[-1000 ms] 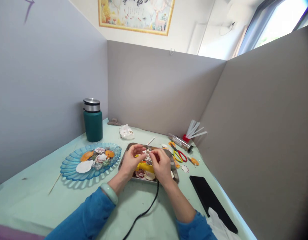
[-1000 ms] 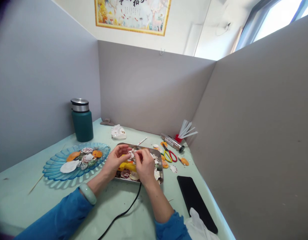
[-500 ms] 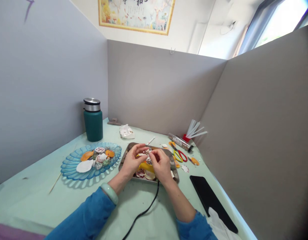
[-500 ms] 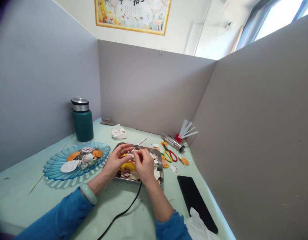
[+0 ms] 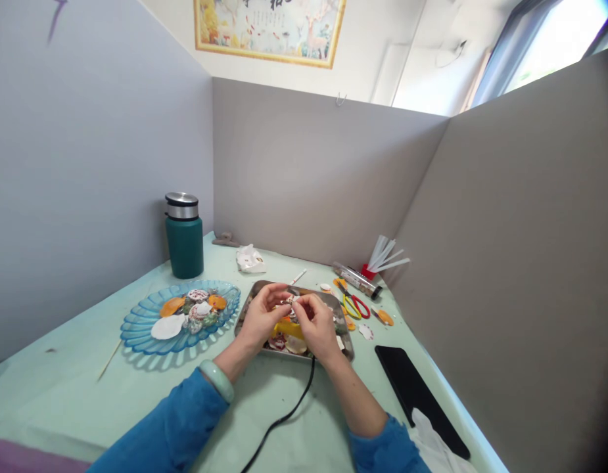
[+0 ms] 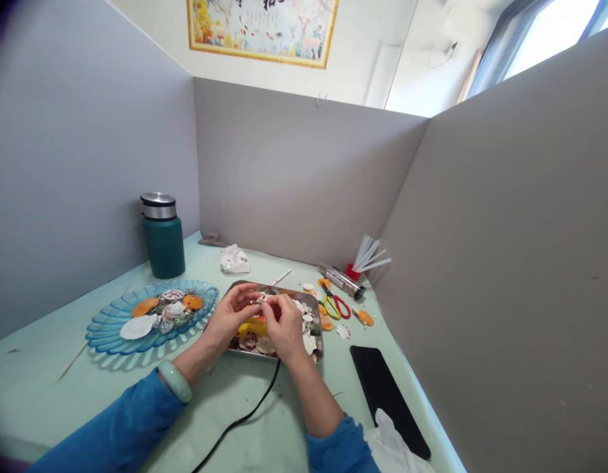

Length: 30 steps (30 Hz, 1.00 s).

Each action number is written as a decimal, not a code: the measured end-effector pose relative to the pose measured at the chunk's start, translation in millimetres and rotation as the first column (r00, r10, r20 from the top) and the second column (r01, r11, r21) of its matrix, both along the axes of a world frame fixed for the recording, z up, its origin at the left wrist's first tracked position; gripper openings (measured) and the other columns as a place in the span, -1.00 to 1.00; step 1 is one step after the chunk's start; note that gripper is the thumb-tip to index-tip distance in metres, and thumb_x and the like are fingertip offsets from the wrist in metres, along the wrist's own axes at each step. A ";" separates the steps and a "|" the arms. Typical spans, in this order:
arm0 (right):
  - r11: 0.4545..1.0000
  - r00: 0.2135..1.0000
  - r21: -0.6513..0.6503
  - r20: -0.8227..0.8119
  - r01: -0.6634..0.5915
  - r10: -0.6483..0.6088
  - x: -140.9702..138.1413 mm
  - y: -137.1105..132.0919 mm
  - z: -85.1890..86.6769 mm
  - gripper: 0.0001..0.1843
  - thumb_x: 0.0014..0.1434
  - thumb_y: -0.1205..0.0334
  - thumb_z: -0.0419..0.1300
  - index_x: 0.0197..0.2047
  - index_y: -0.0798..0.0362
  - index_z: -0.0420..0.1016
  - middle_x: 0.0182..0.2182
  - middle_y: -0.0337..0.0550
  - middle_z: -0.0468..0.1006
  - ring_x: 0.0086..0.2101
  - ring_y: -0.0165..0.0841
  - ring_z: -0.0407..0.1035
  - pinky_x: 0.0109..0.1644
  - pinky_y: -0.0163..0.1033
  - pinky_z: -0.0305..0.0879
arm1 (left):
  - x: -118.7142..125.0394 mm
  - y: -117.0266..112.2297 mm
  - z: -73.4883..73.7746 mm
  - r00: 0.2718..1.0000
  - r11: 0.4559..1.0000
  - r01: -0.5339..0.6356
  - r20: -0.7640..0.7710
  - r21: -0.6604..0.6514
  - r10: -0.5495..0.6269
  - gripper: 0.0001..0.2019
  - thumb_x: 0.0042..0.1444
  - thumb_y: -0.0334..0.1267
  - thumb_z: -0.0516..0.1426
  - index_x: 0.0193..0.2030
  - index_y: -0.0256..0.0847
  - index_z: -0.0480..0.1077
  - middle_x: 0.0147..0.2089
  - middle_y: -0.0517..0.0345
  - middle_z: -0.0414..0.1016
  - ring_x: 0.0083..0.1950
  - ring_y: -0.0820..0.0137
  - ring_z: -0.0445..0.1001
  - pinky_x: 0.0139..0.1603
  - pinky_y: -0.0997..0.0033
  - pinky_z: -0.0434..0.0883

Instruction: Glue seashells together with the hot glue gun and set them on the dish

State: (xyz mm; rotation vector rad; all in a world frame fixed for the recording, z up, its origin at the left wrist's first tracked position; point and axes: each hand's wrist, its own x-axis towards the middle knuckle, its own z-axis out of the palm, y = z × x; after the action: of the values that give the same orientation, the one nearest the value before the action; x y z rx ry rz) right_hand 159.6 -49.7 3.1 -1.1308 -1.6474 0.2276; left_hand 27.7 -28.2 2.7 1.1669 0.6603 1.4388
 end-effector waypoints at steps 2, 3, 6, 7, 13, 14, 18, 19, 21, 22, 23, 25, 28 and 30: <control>1.000 1.000 -0.009 -0.004 0.001 -0.001 0.1 0.6 0.0 -0.84 0.20 0.23 0.10 -0.40 0.05 0.40 -0.48 -0.25 0.39 -0.43 -0.38 0.26 -0.34 -0.31 0.17 | 0.1 -0.4 0.3 1.000 1.000 -0.006 0.000 -0.003 0.006 -0.56 -0.23 -0.37 0.31 -0.13 -0.23 0.36 -0.27 0.13 0.51 -0.17 0.36 0.48 -0.15 0.37 0.42; 1.000 1.000 -0.015 -0.009 0.000 0.000 0.1 0.8 -0.2 -0.84 0.20 0.22 0.10 -0.40 0.05 0.39 -0.48 -0.25 0.39 -0.43 -0.38 0.25 -0.34 -0.31 0.17 | 0.1 -0.6 0.4 1.000 1.000 -0.007 -0.002 -0.007 0.007 -0.56 -0.23 -0.36 0.31 -0.13 -0.24 0.36 -0.27 0.13 0.51 -0.17 0.35 0.49 -0.15 0.36 0.42; 0.999 1.000 -0.033 -0.027 -0.010 0.009 0.0 1.3 -1.4 -0.84 0.21 0.21 0.09 -0.39 0.05 0.39 -0.47 -0.25 0.39 -0.43 -0.38 0.26 -0.34 -0.31 0.17 | 0.1 -1.2 0.4 1.000 1.000 -0.009 -0.002 -0.021 0.009 -0.57 -0.23 -0.35 0.32 -0.15 -0.25 0.35 -0.27 0.11 0.52 -0.18 0.34 0.49 -0.15 0.34 0.42; 0.999 0.999 -0.036 -0.033 -0.013 0.012 0.0 1.5 -1.9 -0.84 0.21 0.21 0.09 -0.39 0.05 0.39 -0.47 -0.25 0.39 -0.42 -0.38 0.26 -0.34 -0.31 0.17 | 0.1 -1.2 0.2 1.000 1.000 -0.011 0.000 -0.024 0.011 -0.57 -0.23 -0.34 0.32 -0.16 -0.25 0.35 -0.27 0.11 0.53 -0.19 0.34 0.50 -0.15 0.34 0.42; 0.999 0.999 -0.036 -0.045 -0.018 0.016 -0.4 1.9 -2.5 -0.85 0.20 0.21 0.10 -0.39 0.05 0.39 -0.48 -0.24 0.39 -0.42 -0.38 0.26 -0.35 -0.31 0.18 | -0.1 0.4 -0.7 1.000 0.999 -0.013 0.008 -0.034 0.013 -0.59 -0.23 -0.34 0.32 -0.19 -0.26 0.33 -0.28 0.11 0.53 -0.21 0.36 0.50 -0.17 0.36 0.42; 0.999 0.999 -0.036 -0.044 -0.015 0.013 -0.6 1.6 -2.2 -0.85 0.20 0.21 0.10 -0.39 0.05 0.39 -0.48 -0.24 0.39 -0.43 -0.38 0.26 -0.35 -0.31 0.18 | -0.2 0.4 -0.5 1.000 0.999 -0.012 0.010 -0.036 0.012 -0.59 -0.24 -0.34 0.32 -0.20 -0.26 0.33 -0.28 0.12 0.53 -0.21 0.36 0.50 -0.17 0.36 0.42; 0.999 0.999 -0.034 -0.046 -0.012 0.010 -2.0 0.8 -2.1 -0.84 0.20 0.21 0.10 -0.40 0.05 0.38 -0.48 -0.25 0.38 -0.43 -0.38 0.26 -0.35 -0.31 0.18 | -0.4 -0.7 0.9 1.000 0.999 -0.005 0.011 -0.037 0.005 -0.60 -0.23 -0.35 0.32 -0.21 -0.27 0.33 -0.30 0.13 0.54 -0.22 0.38 0.50 -0.18 0.38 0.42; 0.999 0.999 -0.033 -0.049 -0.011 0.010 -2.1 0.8 -2.4 -0.84 0.20 0.21 0.11 -0.40 0.05 0.38 -0.48 -0.25 0.39 -0.43 -0.38 0.26 -0.35 -0.31 0.18 | -0.4 -1.0 1.2 1.000 0.999 -0.005 0.010 -0.038 0.006 -0.60 -0.23 -0.35 0.32 -0.21 -0.27 0.33 -0.30 0.13 0.54 -0.22 0.38 0.50 -0.18 0.38 0.42; 0.999 0.998 -0.030 -0.061 -0.010 0.008 -1.6 1.5 -3.3 -0.85 0.19 0.20 0.11 -0.39 0.05 0.38 -0.47 -0.25 0.39 -0.43 -0.38 0.26 -0.35 -0.31 0.19 | -0.4 -1.4 1.6 1.000 0.999 -0.005 0.008 -0.043 0.005 -0.61 -0.23 -0.35 0.32 -0.22 -0.27 0.33 -0.30 0.13 0.54 -0.22 0.38 0.50 -0.18 0.39 0.42; 1.000 0.998 -0.029 -0.066 -0.010 0.008 -0.9 2.1 -3.8 -0.85 0.19 0.19 0.12 -0.38 0.05 0.38 -0.47 -0.25 0.40 -0.43 -0.39 0.27 -0.35 -0.31 0.19 | -0.4 -1.5 1.6 1.000 0.999 -0.004 0.010 -0.048 0.004 -0.61 -0.23 -0.35 0.33 -0.22 -0.27 0.33 -0.30 0.13 0.54 -0.22 0.38 0.50 -0.19 0.39 0.43; 1.000 0.997 -0.029 -0.071 -0.010 0.008 -0.1 2.7 -4.3 -0.85 0.20 0.19 0.11 -0.38 0.05 0.38 -0.47 -0.25 0.40 -0.43 -0.39 0.27 -0.36 -0.31 0.19 | -0.5 -1.5 1.4 1.000 0.999 -0.004 0.016 -0.054 0.005 -0.61 -0.23 -0.35 0.33 -0.22 -0.27 0.33 -0.30 0.12 0.54 -0.22 0.38 0.50 -0.19 0.39 0.43; 0.999 0.996 -0.033 -0.092 -0.008 0.005 1.7 3.9 -5.3 -0.83 0.22 0.17 0.09 -0.37 0.04 0.38 -0.48 -0.26 0.39 -0.45 -0.39 0.26 -0.37 -0.32 0.18 | -0.7 -1.3 0.8 0.999 0.998 -0.005 0.035 -0.066 0.008 -0.60 -0.23 -0.34 0.33 -0.21 -0.27 0.33 -0.28 0.11 0.54 -0.22 0.37 0.49 -0.18 0.36 0.44; 0.999 0.991 -0.038 -0.131 -0.023 0.018 3.0 4.6 -6.1 -0.83 0.24 0.17 0.07 -0.35 0.04 0.38 -0.49 -0.27 0.39 -0.47 -0.40 0.26 -0.38 -0.32 0.19 | -1.1 -0.5 -0.1 0.998 0.997 -0.005 0.060 -0.072 0.009 -0.59 -0.23 -0.34 0.33 -0.20 -0.27 0.33 -0.26 0.10 0.53 -0.22 0.37 0.49 -0.17 0.31 0.45; 0.998 0.991 -0.031 -0.129 -0.051 0.046 2.3 4.1 -6.3 -0.87 0.22 0.18 0.10 -0.33 0.04 0.38 -0.46 -0.26 0.41 -0.46 -0.40 0.27 -0.37 -0.31 0.20 | -1.5 0.1 -0.3 0.998 0.998 -0.005 0.064 -0.068 0.010 -0.59 -0.23 -0.34 0.33 -0.20 -0.27 0.32 -0.26 0.09 0.53 -0.22 0.37 0.49 -0.17 0.32 0.44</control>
State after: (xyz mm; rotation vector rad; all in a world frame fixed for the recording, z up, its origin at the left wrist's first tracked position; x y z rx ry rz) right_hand 161.9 -45.6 -3.1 -1.0798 -1.5631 0.3540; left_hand 26.2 -28.0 2.3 1.0630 0.6644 1.4433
